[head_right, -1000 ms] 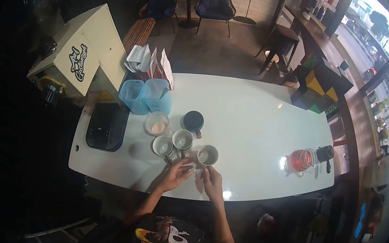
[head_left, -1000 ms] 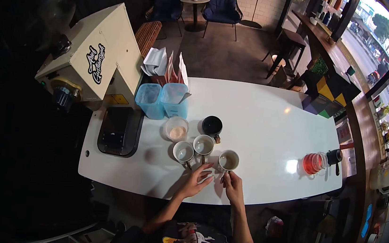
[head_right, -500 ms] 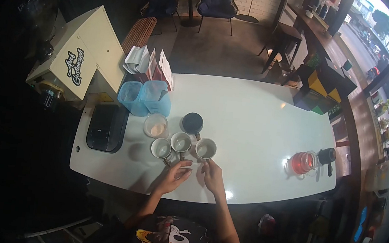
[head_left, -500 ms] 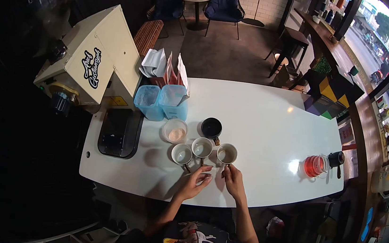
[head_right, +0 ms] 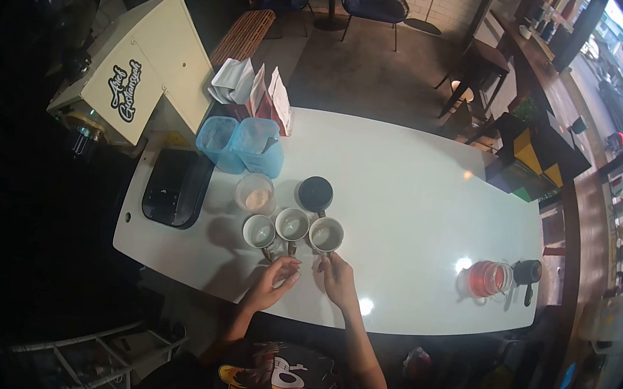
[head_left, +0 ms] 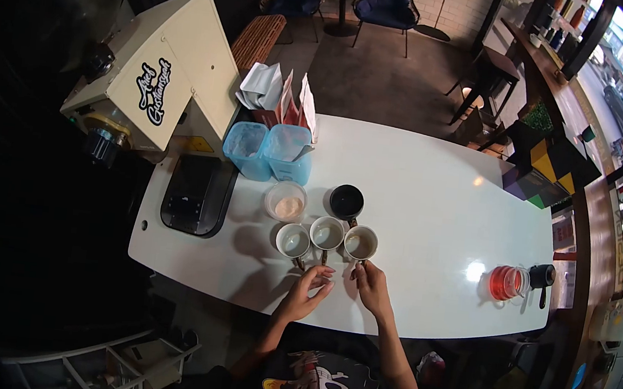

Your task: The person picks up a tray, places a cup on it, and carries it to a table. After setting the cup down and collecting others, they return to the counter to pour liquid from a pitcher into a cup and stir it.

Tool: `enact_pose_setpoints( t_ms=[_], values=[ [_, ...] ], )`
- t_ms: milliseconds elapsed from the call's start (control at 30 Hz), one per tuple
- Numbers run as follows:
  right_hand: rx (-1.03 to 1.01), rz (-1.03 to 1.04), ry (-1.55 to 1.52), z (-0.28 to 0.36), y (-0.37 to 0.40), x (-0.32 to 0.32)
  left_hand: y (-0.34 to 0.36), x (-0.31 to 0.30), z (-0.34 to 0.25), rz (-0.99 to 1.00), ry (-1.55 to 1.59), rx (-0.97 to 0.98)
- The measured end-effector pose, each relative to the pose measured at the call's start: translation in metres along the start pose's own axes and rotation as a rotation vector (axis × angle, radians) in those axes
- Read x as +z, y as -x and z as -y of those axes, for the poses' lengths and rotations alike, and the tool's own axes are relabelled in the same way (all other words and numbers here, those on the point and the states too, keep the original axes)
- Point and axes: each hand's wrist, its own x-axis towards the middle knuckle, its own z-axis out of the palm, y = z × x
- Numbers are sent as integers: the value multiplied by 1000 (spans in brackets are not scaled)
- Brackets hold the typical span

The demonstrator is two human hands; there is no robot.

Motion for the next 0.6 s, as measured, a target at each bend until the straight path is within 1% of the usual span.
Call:
enact_pose_setpoints(
  t_ms=[100,167,200,267,333,367,433,500,567,600],
  values=[
    [29,37,40,-5,-4,-5,12,-3,-5,-53,-57,16],
    [39,-11,78,-3,-6,-8,20,-5,-10,-66,-86,24],
    [38,-7,79,-4,-7,-10,24,-6,-15,-78,-147,8],
    [-10,-82,118,-8,-9,-15,30,-8,-28,-96,-208,-9],
    [-11,-85,106,-10,-10,-22,34,-12,-46,-177,-347,-99],
    [-13,-94,92,-11,-11,-26,34,-15,-46,-178,-348,-101],
    [-4,-115,91,-13,-11,-30,32,-20,-43,-273,-502,42],
    [10,-155,92,-15,-14,-36,28,-22,-38,-289,-487,41],
    [9,-166,103,-14,-18,-43,24,-23,-30,-274,-570,159],
    [10,-193,113,-13,-21,-48,22,-22,-30,-282,-568,162]
  ],
)
